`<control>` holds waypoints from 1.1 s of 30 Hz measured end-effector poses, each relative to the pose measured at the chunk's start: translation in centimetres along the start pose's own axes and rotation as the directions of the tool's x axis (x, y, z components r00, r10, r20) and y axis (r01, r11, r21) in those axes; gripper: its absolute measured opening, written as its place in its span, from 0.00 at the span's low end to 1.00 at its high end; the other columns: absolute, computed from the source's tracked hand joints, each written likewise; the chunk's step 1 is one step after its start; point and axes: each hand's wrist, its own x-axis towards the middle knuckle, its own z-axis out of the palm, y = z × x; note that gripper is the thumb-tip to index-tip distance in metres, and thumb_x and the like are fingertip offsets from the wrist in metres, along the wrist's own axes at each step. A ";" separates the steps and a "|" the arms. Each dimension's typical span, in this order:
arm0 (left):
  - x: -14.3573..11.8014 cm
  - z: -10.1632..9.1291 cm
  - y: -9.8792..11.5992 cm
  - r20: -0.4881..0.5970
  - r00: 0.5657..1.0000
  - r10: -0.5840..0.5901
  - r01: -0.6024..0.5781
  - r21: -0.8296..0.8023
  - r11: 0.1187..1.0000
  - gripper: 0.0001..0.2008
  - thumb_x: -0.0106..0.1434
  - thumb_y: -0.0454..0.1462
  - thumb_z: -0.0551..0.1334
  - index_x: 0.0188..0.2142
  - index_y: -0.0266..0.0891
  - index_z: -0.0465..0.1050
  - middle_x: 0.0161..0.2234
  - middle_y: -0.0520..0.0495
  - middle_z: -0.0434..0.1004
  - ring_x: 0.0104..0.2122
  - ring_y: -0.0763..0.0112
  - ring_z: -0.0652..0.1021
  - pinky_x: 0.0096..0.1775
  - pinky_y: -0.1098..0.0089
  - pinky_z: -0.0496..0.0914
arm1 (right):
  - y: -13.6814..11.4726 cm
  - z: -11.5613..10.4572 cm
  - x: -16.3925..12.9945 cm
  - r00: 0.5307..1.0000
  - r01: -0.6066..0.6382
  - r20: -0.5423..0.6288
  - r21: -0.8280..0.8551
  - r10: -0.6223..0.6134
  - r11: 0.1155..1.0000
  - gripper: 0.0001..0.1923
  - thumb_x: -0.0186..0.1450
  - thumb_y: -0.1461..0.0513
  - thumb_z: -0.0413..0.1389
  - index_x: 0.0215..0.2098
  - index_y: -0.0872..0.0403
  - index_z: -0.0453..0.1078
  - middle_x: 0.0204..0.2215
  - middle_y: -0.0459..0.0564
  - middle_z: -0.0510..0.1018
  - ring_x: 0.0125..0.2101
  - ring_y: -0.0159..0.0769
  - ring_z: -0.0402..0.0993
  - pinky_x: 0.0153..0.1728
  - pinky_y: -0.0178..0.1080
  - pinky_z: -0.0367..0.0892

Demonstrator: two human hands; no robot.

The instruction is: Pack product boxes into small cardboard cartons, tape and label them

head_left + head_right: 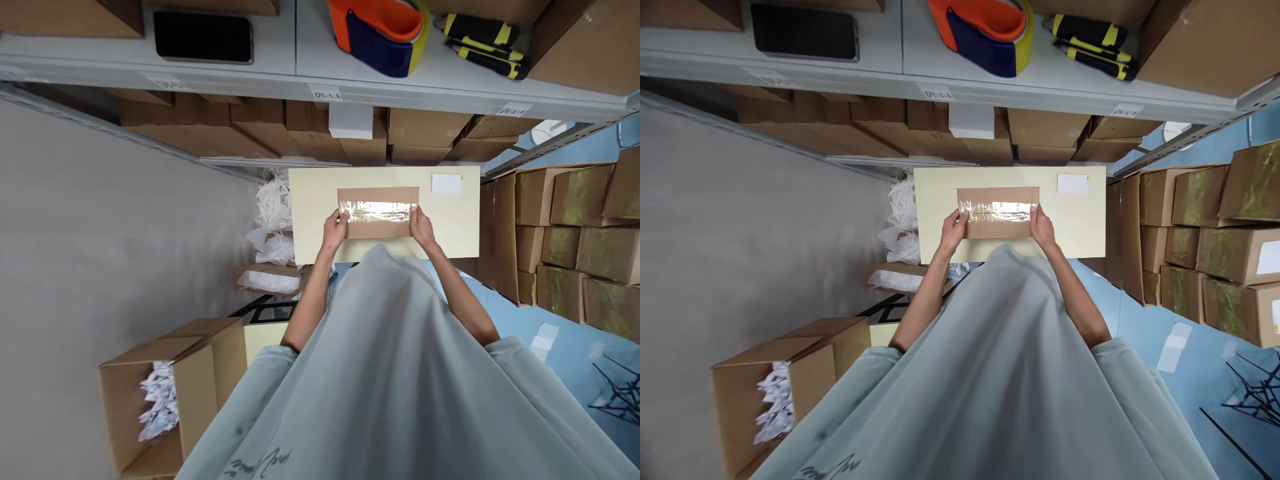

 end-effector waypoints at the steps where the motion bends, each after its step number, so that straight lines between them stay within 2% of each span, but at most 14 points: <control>1: -0.3 -0.2 0.3 0.012 0.999 0.030 -0.030 0.001 1.000 0.27 0.74 0.60 0.60 0.47 0.39 0.82 0.48 0.37 0.88 0.52 0.51 0.84 0.56 0.60 0.77 | -0.1 -0.3 -0.2 1.000 0.014 0.013 0.001 -0.014 1.000 0.49 0.75 0.25 0.30 0.56 0.50 0.74 0.46 0.64 0.86 0.50 0.61 0.83 0.56 0.58 0.75; 4: -0.9 -0.8 0.9 0.063 0.989 0.132 -0.132 -0.011 0.991 0.27 0.74 0.59 0.61 0.50 0.40 0.83 0.50 0.39 0.88 0.53 0.54 0.84 0.58 0.61 0.78 | 0.3 -1.6 -0.9 0.993 0.116 0.034 0.039 -0.117 0.992 0.43 0.79 0.30 0.34 0.54 0.50 0.76 0.47 0.63 0.87 0.49 0.58 0.84 0.55 0.56 0.78; 8: -1.6 -0.8 0.2 0.066 0.986 0.155 -0.155 0.009 0.988 0.19 0.72 0.53 0.66 0.50 0.43 0.82 0.52 0.42 0.88 0.54 0.57 0.85 0.58 0.62 0.79 | 2.5 -3.1 -1.4 0.951 0.308 -0.019 0.044 -0.307 0.950 0.32 0.81 0.39 0.46 0.65 0.50 0.76 0.71 0.65 0.76 0.67 0.57 0.75 0.68 0.60 0.73; 10: -2.0 0.0 -0.7 0.019 0.997 0.079 -0.081 0.105 0.991 0.12 0.69 0.48 0.69 0.40 0.43 0.80 0.46 0.43 0.88 0.46 0.60 0.86 0.53 0.64 0.80 | 4.3 -2.9 -1.5 0.951 0.308 -0.001 0.039 -0.308 0.951 0.29 0.81 0.43 0.49 0.68 0.50 0.75 0.73 0.65 0.73 0.70 0.58 0.73 0.68 0.62 0.75; 13: -2.7 1.6 -2.0 -0.079 0.995 -0.066 0.083 0.230 0.970 0.11 0.64 0.41 0.70 0.29 0.43 0.73 0.34 0.47 0.86 0.37 0.62 0.85 0.47 0.66 0.79 | 6.8 -1.6 -1.9 0.963 0.254 0.069 0.092 -0.261 0.963 0.27 0.80 0.49 0.47 0.68 0.49 0.75 0.69 0.63 0.78 0.65 0.55 0.78 0.61 0.60 0.82; 16: -3.6 2.3 -2.7 -0.113 0.987 -0.118 0.145 0.270 0.952 0.04 0.63 0.37 0.67 0.31 0.43 0.78 0.32 0.47 0.87 0.36 0.59 0.86 0.47 0.63 0.80 | 8.8 -0.2 -2.7 0.966 0.217 0.113 0.132 -0.232 0.967 0.28 0.80 0.52 0.46 0.71 0.50 0.74 0.70 0.61 0.78 0.65 0.55 0.80 0.61 0.61 0.83; 18: -4.1 1.9 -2.5 -0.109 0.988 -0.112 0.139 0.289 0.947 0.07 0.64 0.35 0.63 0.37 0.42 0.83 0.35 0.45 0.89 0.40 0.56 0.88 0.50 0.60 0.81 | 10.0 0.1 -3.3 0.964 0.208 0.135 0.156 -0.229 0.966 0.29 0.80 0.53 0.47 0.75 0.49 0.71 0.72 0.59 0.78 0.68 0.54 0.79 0.66 0.61 0.80; 20: -4.2 1.6 -1.6 -0.222 0.974 -0.035 0.104 0.305 0.947 0.15 0.67 0.35 0.60 0.45 0.41 0.86 0.42 0.40 0.91 0.46 0.54 0.89 0.56 0.55 0.81 | 11.3 -0.3 -3.5 0.966 0.197 0.133 0.185 -0.223 0.963 0.30 0.81 0.52 0.47 0.76 0.46 0.71 0.71 0.55 0.79 0.69 0.52 0.78 0.70 0.60 0.77; 23: -3.7 2.9 1.7 -0.442 0.862 0.249 -0.097 0.339 0.936 0.21 0.75 0.40 0.57 0.59 0.38 0.84 0.56 0.32 0.88 0.57 0.52 0.87 0.64 0.51 0.78 | 13.6 -2.2 -2.0 0.988 0.142 0.037 0.208 -0.153 0.968 0.30 0.81 0.46 0.50 0.73 0.47 0.74 0.70 0.56 0.80 0.70 0.53 0.78 0.71 0.60 0.76; 24: -3.3 4.2 3.2 -0.411 0.849 0.332 -0.196 0.338 0.920 0.22 0.78 0.42 0.57 0.62 0.38 0.82 0.59 0.32 0.86 0.59 0.53 0.86 0.64 0.52 0.78 | 14.5 -3.0 -0.9 0.993 0.118 -0.015 0.210 -0.117 0.971 0.31 0.80 0.44 0.51 0.72 0.48 0.76 0.70 0.58 0.80 0.69 0.54 0.78 0.70 0.60 0.77; 26: -2.4 8.0 6.5 -0.229 0.865 0.446 -0.373 0.301 0.878 0.23 0.81 0.45 0.56 0.65 0.40 0.80 0.61 0.34 0.85 0.60 0.55 0.86 0.64 0.55 0.78 | 16.4 -4.8 1.7 0.991 0.070 -0.128 0.227 -0.042 0.971 0.32 0.79 0.41 0.52 0.68 0.51 0.78 0.68 0.63 0.81 0.65 0.55 0.82 0.67 0.60 0.79; 29: -0.6 16.4 10.6 0.072 0.847 0.527 -0.527 0.243 0.815 0.23 0.82 0.48 0.56 0.66 0.43 0.79 0.63 0.37 0.84 0.65 0.55 0.82 0.69 0.55 0.75 | 18.9 -6.7 6.6 0.961 -0.008 -0.264 0.289 0.088 0.957 0.32 0.78 0.41 0.54 0.64 0.55 0.80 0.63 0.67 0.82 0.57 0.53 0.85 0.63 0.58 0.82; 31: 1.4 22.5 11.8 0.216 0.849 0.482 -0.522 0.209 0.827 0.23 0.82 0.47 0.58 0.68 0.42 0.77 0.66 0.35 0.80 0.64 0.52 0.82 0.70 0.52 0.74 | 20.0 -7.1 9.9 0.932 -0.062 -0.321 0.323 0.171 0.944 0.31 0.78 0.42 0.56 0.62 0.56 0.81 0.59 0.68 0.83 0.53 0.52 0.85 0.61 0.56 0.83; 33: 4.1 27.9 11.5 0.266 0.906 0.328 -0.392 0.239 0.888 0.22 0.79 0.44 0.62 0.67 0.41 0.76 0.64 0.33 0.80 0.56 0.52 0.86 0.66 0.50 0.76 | 20.7 -7.0 12.8 0.909 -0.101 -0.355 0.320 0.219 0.942 0.29 0.78 0.44 0.57 0.62 0.58 0.81 0.57 0.68 0.82 0.50 0.50 0.86 0.60 0.54 0.83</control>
